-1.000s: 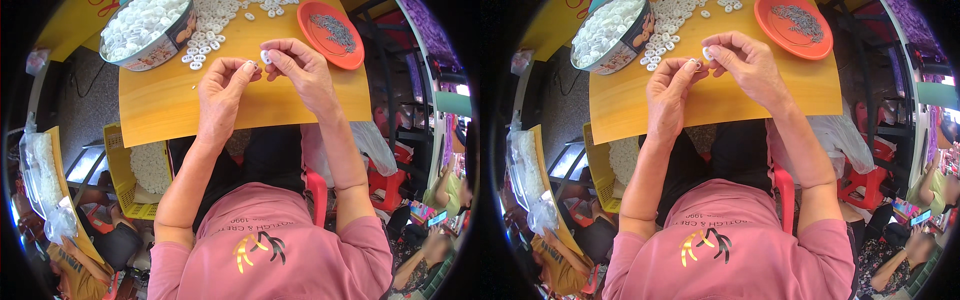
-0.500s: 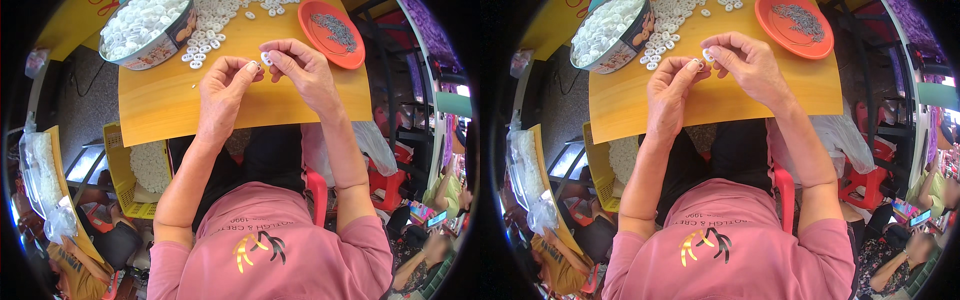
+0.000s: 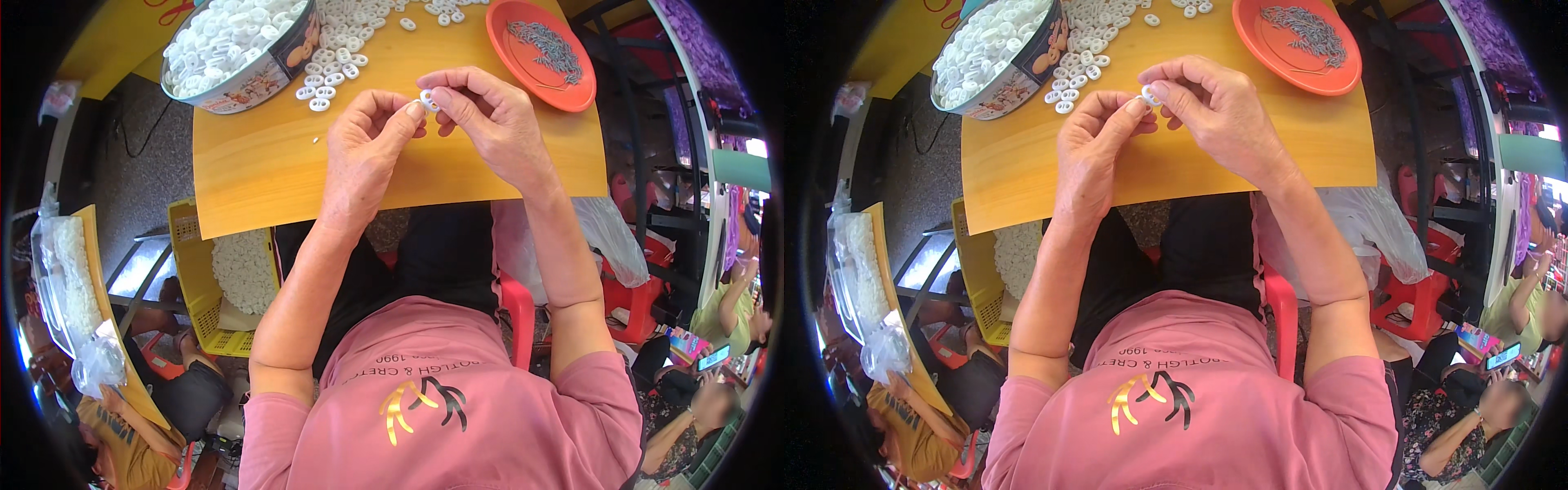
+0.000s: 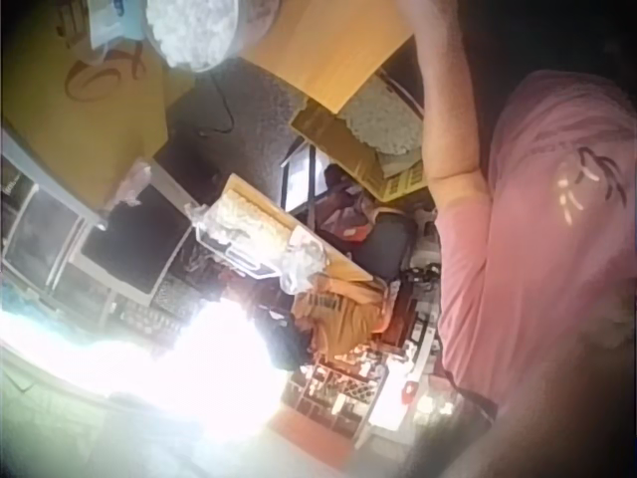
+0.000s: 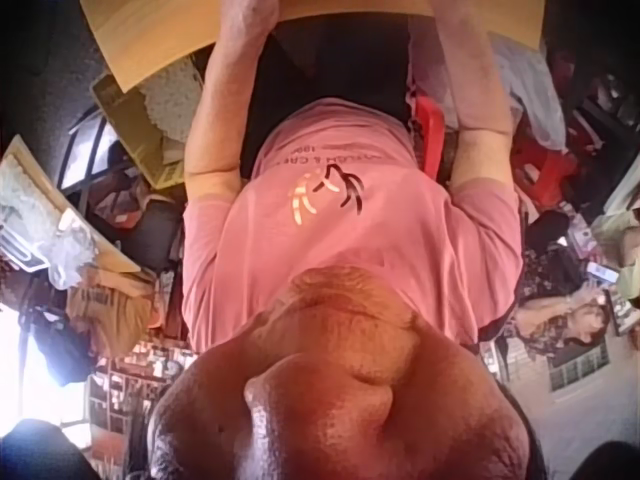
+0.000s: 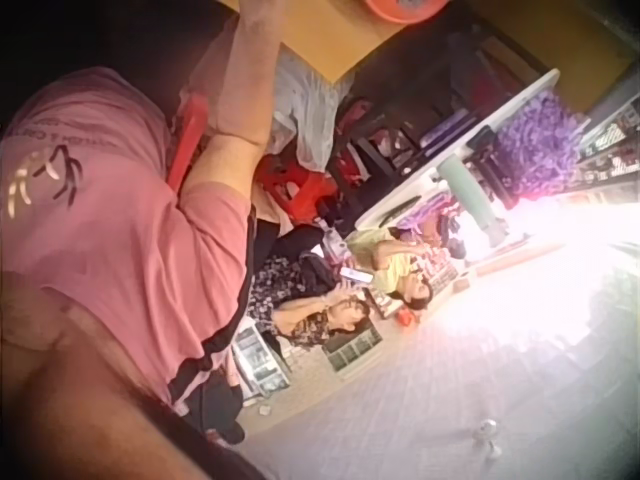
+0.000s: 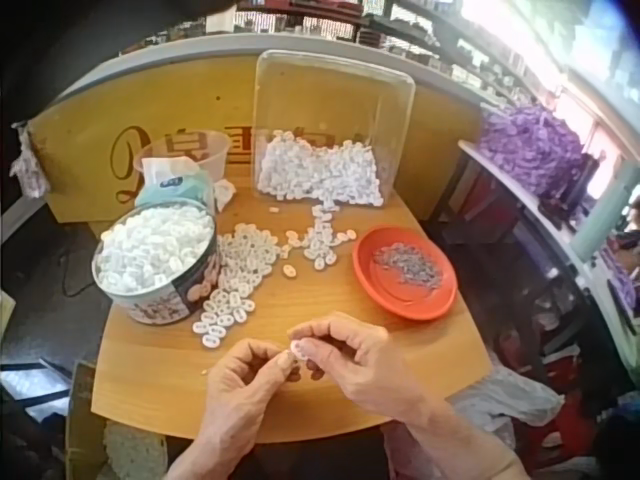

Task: The person is manually inspecting and sorting small white plastic parts with alphanumeric labels.

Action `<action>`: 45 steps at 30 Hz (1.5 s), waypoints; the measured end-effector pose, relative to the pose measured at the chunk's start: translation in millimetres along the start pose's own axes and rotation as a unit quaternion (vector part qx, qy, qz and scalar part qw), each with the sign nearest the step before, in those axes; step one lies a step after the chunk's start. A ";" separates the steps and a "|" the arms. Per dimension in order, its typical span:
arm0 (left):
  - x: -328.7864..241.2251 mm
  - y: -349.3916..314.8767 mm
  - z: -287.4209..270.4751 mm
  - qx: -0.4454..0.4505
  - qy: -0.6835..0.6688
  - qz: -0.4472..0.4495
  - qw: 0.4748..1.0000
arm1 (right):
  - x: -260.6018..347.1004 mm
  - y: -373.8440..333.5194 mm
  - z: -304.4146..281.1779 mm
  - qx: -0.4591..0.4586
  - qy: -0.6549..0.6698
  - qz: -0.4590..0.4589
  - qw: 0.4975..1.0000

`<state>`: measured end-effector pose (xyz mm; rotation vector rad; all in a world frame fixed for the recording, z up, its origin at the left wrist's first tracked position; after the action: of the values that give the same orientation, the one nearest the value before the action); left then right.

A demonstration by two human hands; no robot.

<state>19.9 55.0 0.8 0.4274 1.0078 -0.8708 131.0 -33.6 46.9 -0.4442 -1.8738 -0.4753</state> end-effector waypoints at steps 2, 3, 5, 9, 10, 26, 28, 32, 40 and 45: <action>-0.3 0.0 -0.3 -0.006 -0.017 0.002 1.000 | -0.6 -0.3 1.9 -0.004 0.003 0.000 1.000; 0.2 0.4 -0.6 -0.006 -0.017 0.002 1.000 | -1.3 -0.7 1.7 -0.013 -0.009 0.001 1.000; 1.2 1.6 -2.9 -0.016 -0.007 0.005 1.000 | -2.4 -2.2 4.5 -0.022 -0.021 0.002 1.000; 0.5 1.6 -2.5 -0.029 -0.023 0.009 0.999 | 2.8 -7.2 7.5 -0.076 -0.051 -0.045 0.995; -0.4 1.3 -2.3 -0.027 -0.013 0.010 1.000 | 5.0 -8.2 7.0 -0.090 -0.050 -0.064 0.993; -6.6 -3.0 4.3 0.012 -0.088 0.066 0.994 | 1.3 -6.6 9.4 -0.031 0.190 -0.009 0.981; -7.2 -1.3 9.7 0.059 -0.046 0.088 0.993 | 5.1 -6.1 12.2 0.012 0.239 -0.003 0.971; -13.8 -8.0 21.8 0.092 0.008 0.095 0.991 | 13.5 -13.5 23.5 0.018 0.317 0.025 0.948; -31.6 -17.9 23.0 0.093 -0.027 0.220 0.971 | 23.2 -23.7 45.4 -0.001 0.440 0.001 0.898; -39.1 -17.8 17.2 0.076 0.017 0.258 0.963 | 24.5 -25.5 58.4 -0.038 0.447 -0.018 0.894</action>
<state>5.5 49.6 44.4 0.7964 0.8065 -0.4701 63.5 -22.8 48.4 -0.1796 -0.9714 -0.6411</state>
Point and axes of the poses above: each hand's wrist, its own y-axis towards the middle knuckle, its own z-axis out of the palm, x = y × z, the point moved 7 cm from there along y, towards the middle knuckle, and after that the axes turned 7 degrees about -y, right-handed, at the moved point
